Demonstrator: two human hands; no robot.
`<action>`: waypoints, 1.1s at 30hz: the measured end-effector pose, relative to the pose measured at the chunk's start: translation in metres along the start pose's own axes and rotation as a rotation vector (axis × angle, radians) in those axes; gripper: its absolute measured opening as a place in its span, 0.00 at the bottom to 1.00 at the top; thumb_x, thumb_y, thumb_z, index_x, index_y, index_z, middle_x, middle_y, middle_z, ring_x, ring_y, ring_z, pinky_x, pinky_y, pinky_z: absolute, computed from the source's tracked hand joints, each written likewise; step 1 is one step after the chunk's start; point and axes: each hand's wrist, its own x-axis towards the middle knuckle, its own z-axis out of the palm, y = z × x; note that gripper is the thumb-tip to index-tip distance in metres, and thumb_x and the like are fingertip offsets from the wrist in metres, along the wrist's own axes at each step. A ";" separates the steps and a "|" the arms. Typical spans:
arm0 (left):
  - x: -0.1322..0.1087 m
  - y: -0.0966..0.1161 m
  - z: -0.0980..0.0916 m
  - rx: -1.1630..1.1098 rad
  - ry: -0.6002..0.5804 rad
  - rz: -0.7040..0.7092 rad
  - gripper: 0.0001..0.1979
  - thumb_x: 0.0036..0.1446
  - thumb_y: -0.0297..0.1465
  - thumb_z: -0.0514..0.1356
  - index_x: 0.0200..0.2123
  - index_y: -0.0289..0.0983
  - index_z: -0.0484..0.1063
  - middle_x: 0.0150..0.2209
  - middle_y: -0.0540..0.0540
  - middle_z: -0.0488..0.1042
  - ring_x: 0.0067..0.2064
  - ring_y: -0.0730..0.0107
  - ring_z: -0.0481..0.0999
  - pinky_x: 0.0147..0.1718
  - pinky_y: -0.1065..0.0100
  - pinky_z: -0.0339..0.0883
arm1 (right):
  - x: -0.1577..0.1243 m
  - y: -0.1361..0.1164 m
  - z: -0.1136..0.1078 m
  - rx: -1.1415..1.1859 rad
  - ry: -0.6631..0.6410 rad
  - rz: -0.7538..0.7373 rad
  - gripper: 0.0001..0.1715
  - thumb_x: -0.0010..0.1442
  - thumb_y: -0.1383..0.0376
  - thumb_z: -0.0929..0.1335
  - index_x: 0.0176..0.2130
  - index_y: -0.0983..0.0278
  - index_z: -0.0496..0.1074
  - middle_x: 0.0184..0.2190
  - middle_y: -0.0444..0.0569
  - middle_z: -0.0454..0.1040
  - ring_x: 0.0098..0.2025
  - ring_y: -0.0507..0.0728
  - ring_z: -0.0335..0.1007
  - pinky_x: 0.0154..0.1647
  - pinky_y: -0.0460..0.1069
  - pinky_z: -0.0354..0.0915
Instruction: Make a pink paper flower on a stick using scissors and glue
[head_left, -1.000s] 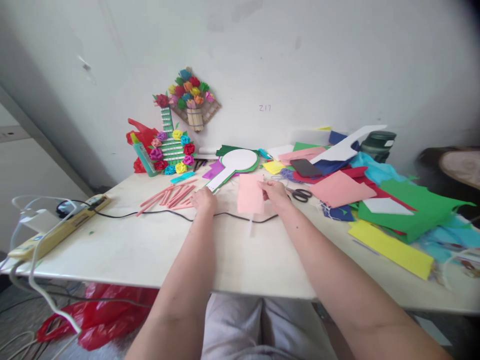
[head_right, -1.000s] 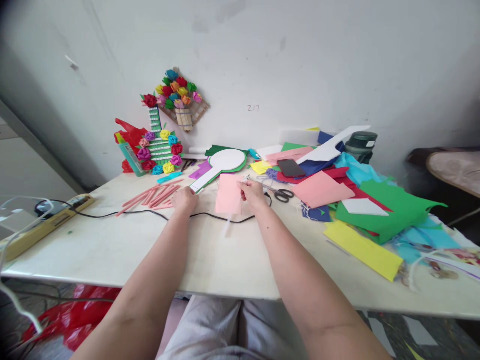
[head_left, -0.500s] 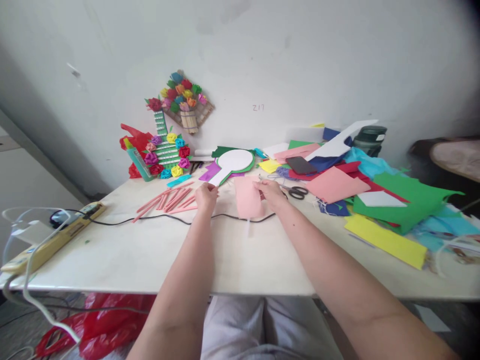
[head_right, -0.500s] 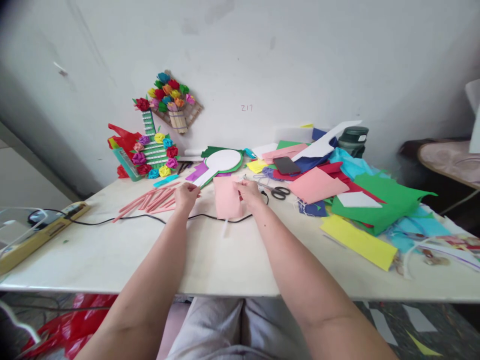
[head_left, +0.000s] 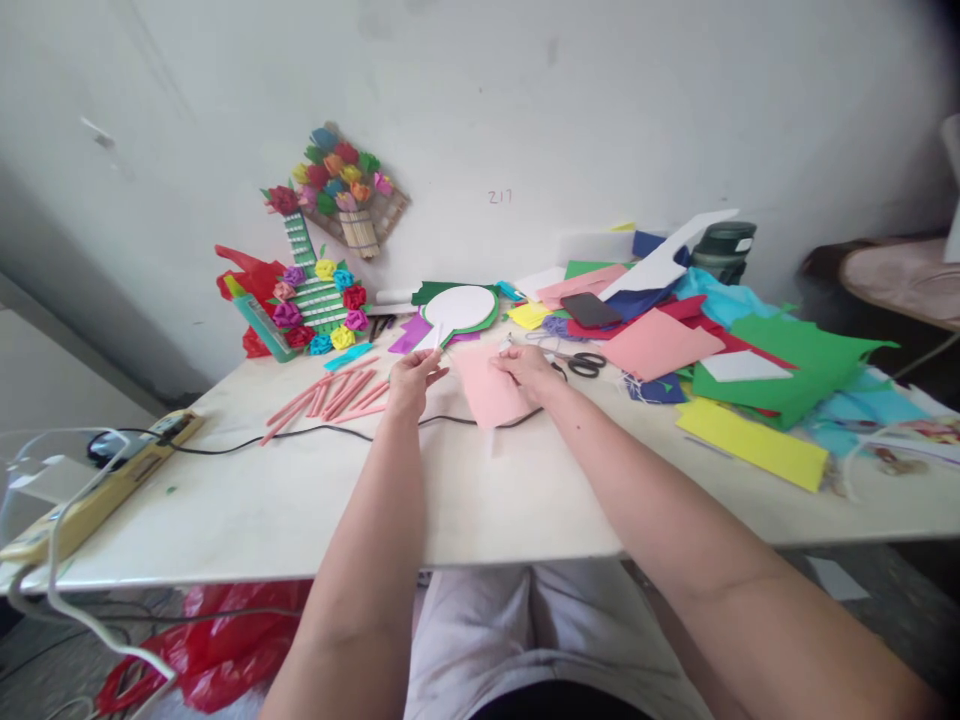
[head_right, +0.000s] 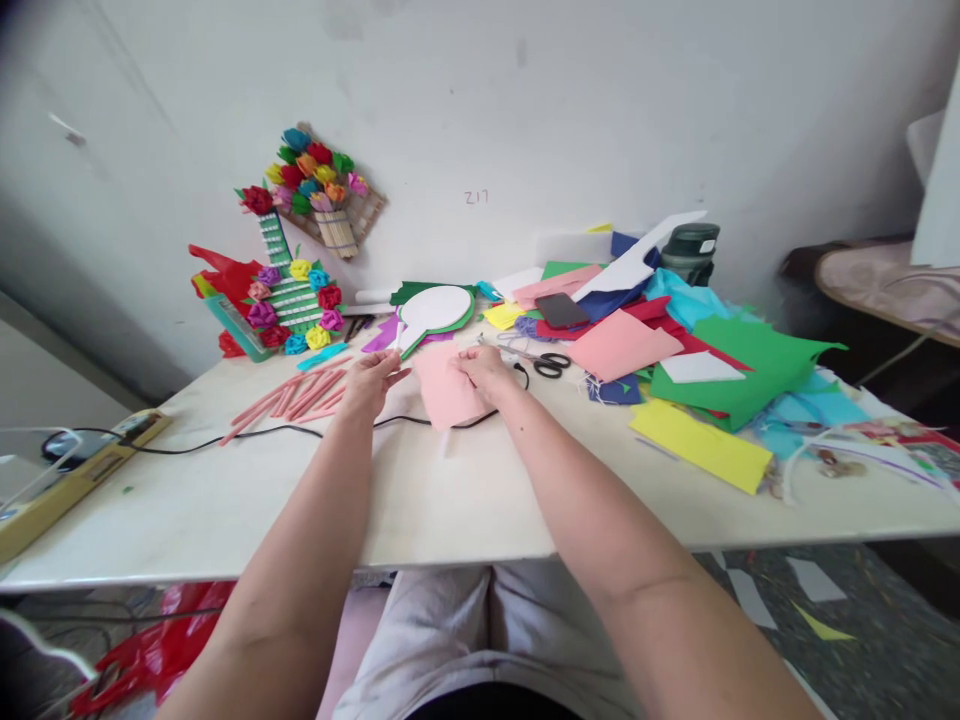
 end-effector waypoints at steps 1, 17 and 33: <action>-0.001 0.002 0.002 0.026 -0.030 -0.005 0.16 0.36 0.38 0.68 0.24 0.34 0.69 0.24 0.52 0.68 0.29 0.77 0.69 0.39 0.65 0.69 | -0.001 -0.001 0.000 -0.010 0.003 0.007 0.04 0.44 0.69 0.69 0.22 0.67 0.69 0.14 0.39 0.64 0.17 0.47 0.55 0.18 0.43 0.52; -0.012 0.011 0.008 0.234 -0.358 -0.094 0.15 0.35 0.36 0.69 0.24 0.33 0.71 0.23 0.49 0.71 0.26 0.73 0.71 0.33 0.66 0.68 | -0.005 -0.005 -0.001 -0.031 -0.095 -0.003 0.05 0.46 0.70 0.68 0.21 0.67 0.67 0.15 0.40 0.63 0.19 0.47 0.56 0.19 0.42 0.52; -0.014 0.014 0.008 0.285 -0.381 -0.072 0.14 0.35 0.35 0.69 0.23 0.32 0.71 0.22 0.49 0.71 0.25 0.73 0.71 0.30 0.66 0.68 | -0.004 -0.005 -0.008 -0.056 -0.246 -0.059 0.05 0.42 0.68 0.68 0.19 0.66 0.65 0.15 0.41 0.63 0.20 0.48 0.58 0.19 0.43 0.55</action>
